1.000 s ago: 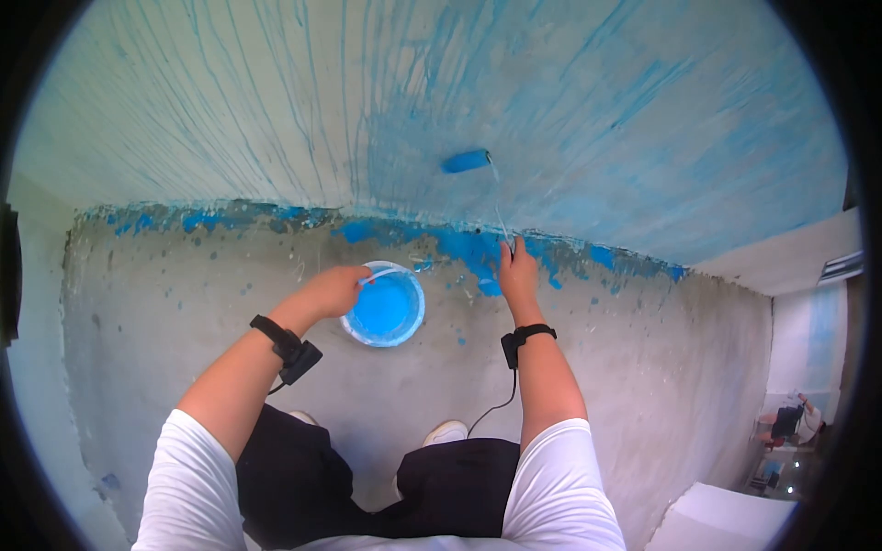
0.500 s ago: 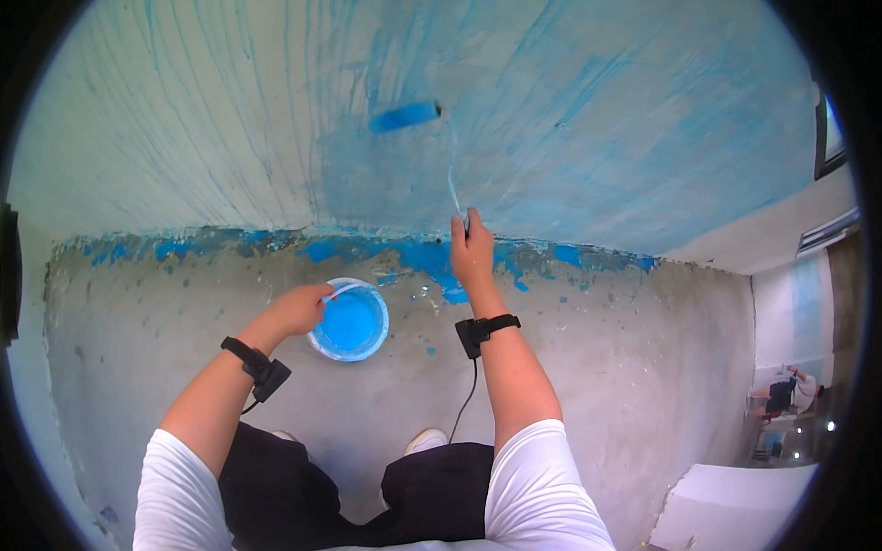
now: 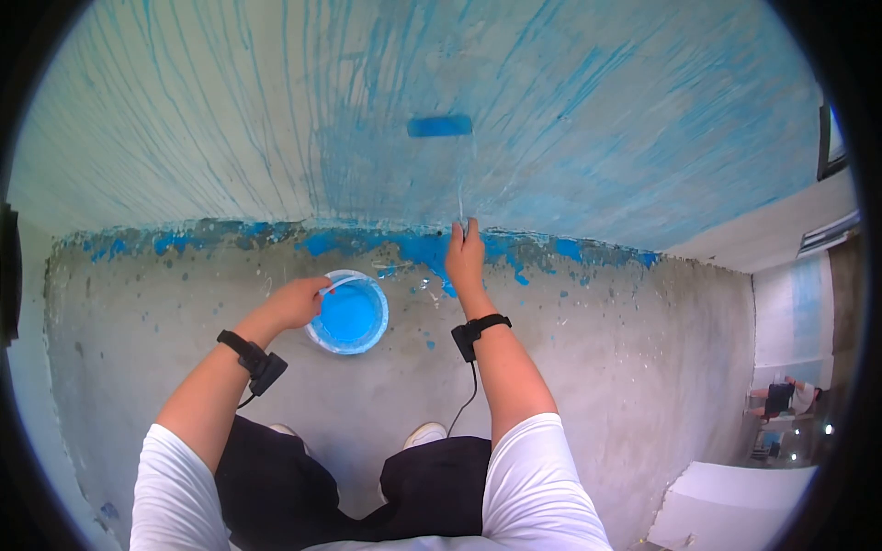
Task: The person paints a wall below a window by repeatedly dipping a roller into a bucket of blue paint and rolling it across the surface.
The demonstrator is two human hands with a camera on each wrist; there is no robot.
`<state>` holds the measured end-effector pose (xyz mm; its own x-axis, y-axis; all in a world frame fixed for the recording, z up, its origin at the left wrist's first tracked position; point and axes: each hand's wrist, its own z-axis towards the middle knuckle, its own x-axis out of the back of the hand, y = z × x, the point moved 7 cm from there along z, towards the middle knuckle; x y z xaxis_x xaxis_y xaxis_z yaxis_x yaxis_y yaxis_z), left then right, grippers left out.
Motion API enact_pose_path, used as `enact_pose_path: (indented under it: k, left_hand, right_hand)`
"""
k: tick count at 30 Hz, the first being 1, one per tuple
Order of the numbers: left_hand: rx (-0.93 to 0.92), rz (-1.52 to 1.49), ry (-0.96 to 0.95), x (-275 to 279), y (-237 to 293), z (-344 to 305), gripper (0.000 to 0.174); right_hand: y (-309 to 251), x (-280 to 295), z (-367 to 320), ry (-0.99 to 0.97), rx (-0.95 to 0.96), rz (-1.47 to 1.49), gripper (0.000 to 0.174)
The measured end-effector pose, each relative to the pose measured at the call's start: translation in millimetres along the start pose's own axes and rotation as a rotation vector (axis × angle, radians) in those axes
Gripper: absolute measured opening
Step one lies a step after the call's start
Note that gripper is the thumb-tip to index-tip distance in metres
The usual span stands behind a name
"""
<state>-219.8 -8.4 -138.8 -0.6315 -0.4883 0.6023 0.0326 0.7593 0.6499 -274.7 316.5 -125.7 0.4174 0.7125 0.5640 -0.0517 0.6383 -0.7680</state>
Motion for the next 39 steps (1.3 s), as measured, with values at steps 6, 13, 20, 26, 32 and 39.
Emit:
enact_pose_path:
  k: [6, 13, 20, 26, 32, 39]
  left_hand:
    - [-0.056, 0.015, 0.064, 0.5, 1.2, 0.3, 0.026]
    - [-0.063, 0.036, 0.064, 1.6, 3.7, -0.6, 0.027]
    - [-0.056, 0.025, 0.055, 1.2, 3.5, -0.6, 0.028]
    - [-0.046, 0.016, 0.05, 1.0, 3.0, 0.5, 0.026]
    - [-0.059, 0.018, 0.063, 1.0, 7.4, 0.1, 0.026]
    - [-0.022, 0.006, 0.047, 0.8, 1.5, -0.7, 0.026]
  right_hand:
    - [9.0, 6.5, -15.5, -0.056, -0.084, -0.062, 0.043]
    - [-55.1, -3.1, 2.1, -0.037, -0.026, 0.042, 0.04]
    - [-34.1, -7.8, -5.3, -0.047, -0.074, 0.0, 0.052]
    - [-17.6, -18.2, -28.3, 0.01, -0.056, -0.074, 0.045]
    - [-61.6, -17.8, -3.4, -0.03, -0.069, 0.066, 0.044]
    - [-35.5, -19.2, -8.1, -0.048, -0.087, 0.024, 0.043]
